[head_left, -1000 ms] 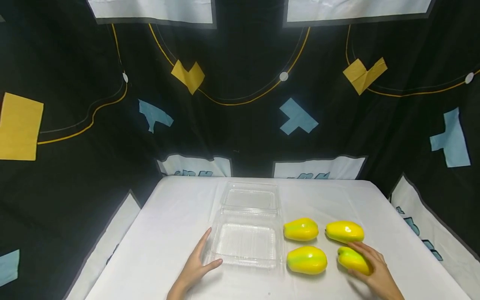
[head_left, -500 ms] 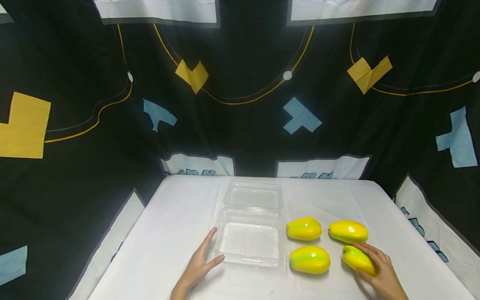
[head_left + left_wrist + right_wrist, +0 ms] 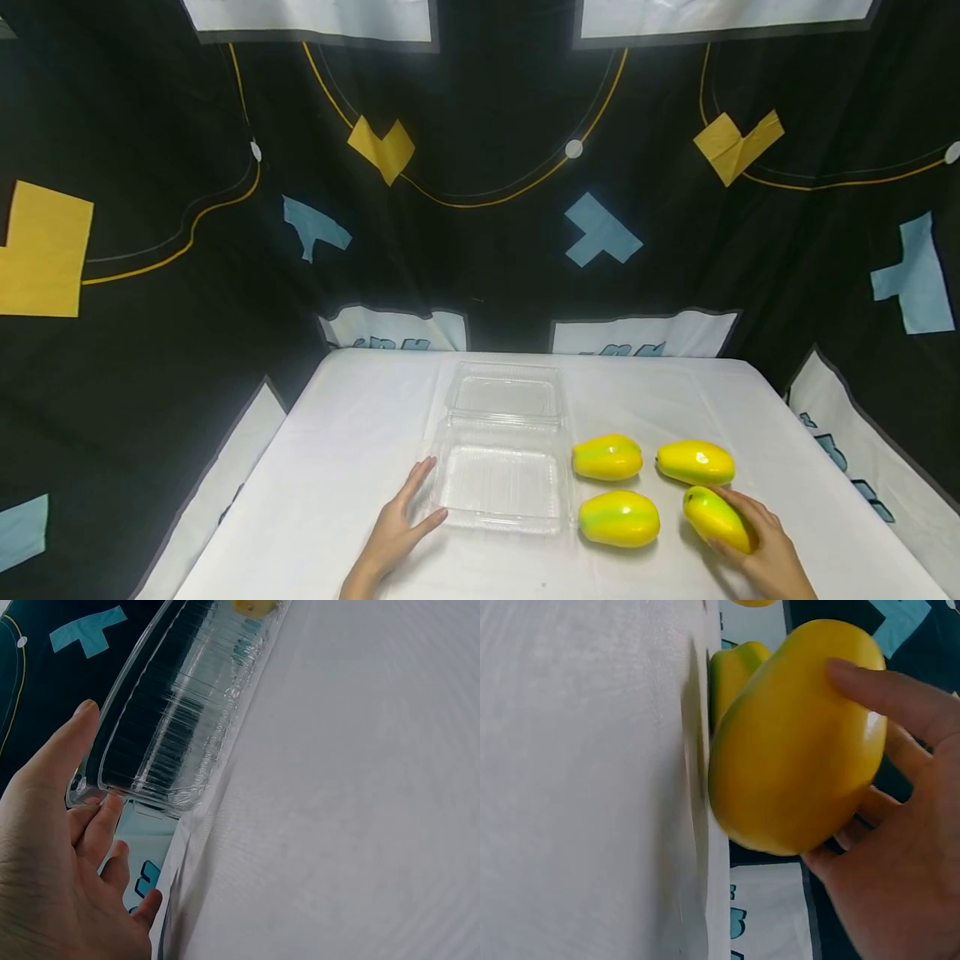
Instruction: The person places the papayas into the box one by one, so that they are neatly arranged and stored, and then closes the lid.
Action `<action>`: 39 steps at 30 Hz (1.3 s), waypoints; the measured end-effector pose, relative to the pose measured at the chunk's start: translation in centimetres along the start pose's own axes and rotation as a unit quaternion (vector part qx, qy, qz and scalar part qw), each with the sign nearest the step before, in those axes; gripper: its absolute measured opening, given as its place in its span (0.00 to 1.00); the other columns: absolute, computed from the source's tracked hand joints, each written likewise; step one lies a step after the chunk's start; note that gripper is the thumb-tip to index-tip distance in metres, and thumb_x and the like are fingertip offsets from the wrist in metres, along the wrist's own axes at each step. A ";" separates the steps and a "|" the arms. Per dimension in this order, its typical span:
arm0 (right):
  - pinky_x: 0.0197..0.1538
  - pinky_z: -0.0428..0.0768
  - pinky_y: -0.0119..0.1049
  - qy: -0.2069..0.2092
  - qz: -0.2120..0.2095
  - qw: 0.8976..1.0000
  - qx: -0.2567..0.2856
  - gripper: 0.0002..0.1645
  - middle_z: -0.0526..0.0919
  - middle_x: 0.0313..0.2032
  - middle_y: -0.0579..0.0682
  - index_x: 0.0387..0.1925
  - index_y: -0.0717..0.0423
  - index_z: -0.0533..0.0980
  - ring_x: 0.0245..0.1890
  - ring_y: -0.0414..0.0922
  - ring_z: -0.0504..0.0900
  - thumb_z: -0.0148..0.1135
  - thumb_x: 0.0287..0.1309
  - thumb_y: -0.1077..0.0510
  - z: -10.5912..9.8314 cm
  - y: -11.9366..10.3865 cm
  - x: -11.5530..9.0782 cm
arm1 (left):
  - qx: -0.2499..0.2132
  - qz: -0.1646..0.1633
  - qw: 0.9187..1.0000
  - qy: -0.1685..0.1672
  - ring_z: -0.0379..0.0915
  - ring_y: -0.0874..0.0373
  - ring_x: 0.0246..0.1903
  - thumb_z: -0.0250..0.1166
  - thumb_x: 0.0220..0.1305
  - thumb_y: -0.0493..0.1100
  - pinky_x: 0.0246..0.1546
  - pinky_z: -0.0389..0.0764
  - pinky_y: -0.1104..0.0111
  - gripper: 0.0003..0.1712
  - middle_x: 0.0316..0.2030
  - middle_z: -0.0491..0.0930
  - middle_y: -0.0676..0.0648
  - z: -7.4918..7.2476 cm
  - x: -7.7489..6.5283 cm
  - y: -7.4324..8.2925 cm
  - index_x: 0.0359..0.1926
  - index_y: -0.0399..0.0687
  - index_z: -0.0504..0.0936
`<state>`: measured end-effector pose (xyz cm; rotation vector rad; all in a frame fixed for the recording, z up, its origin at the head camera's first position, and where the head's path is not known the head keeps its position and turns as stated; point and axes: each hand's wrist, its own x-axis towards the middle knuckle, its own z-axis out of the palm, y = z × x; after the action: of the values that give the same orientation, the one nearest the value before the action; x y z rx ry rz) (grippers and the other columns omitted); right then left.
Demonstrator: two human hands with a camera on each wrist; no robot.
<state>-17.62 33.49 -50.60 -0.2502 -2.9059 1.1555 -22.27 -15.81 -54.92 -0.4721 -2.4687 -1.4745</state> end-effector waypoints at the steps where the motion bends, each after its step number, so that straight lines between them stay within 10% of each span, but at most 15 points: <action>1: 0.55 0.51 0.73 0.007 -0.005 1.000 0.000 0.51 0.55 0.64 0.67 0.67 0.55 0.57 0.60 0.68 0.52 0.70 0.45 0.46 0.0 -0.2 -0.1 | 0.000 0.005 1.000 0.001 0.46 0.39 0.66 0.65 0.57 0.48 0.58 0.53 0.37 0.41 0.67 0.56 0.41 0.0 0.0 0.0 0.69 0.49 0.58; 19: 0.53 0.68 0.58 0.143 -0.169 0.972 0.078 0.40 0.69 0.58 0.58 0.63 0.51 0.66 0.57 0.56 0.65 0.71 0.47 0.52 0.6 -6.5 0.7 | 0.010 0.044 0.999 0.030 0.48 0.36 0.65 0.70 0.52 0.47 0.55 0.54 0.34 0.42 0.63 0.64 0.45 -0.3 0.0 0.1 0.66 0.46 0.63; 39: 0.54 0.72 0.51 0.139 -0.299 0.925 0.191 0.40 0.73 0.56 0.44 0.59 0.42 0.70 0.56 0.44 0.69 0.75 0.41 0.52 6.4 -18.3 4.9 | 0.028 0.029 0.999 0.022 0.52 0.34 0.62 0.71 0.50 0.50 0.49 0.57 0.30 0.41 0.64 0.59 0.33 -0.4 -0.1 0.2 0.64 0.45 0.67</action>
<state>-25.53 16.77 -43.06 0.4138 -2.1977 1.3734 -22.14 -16.13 -54.61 -0.4905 -2.4337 -1.3736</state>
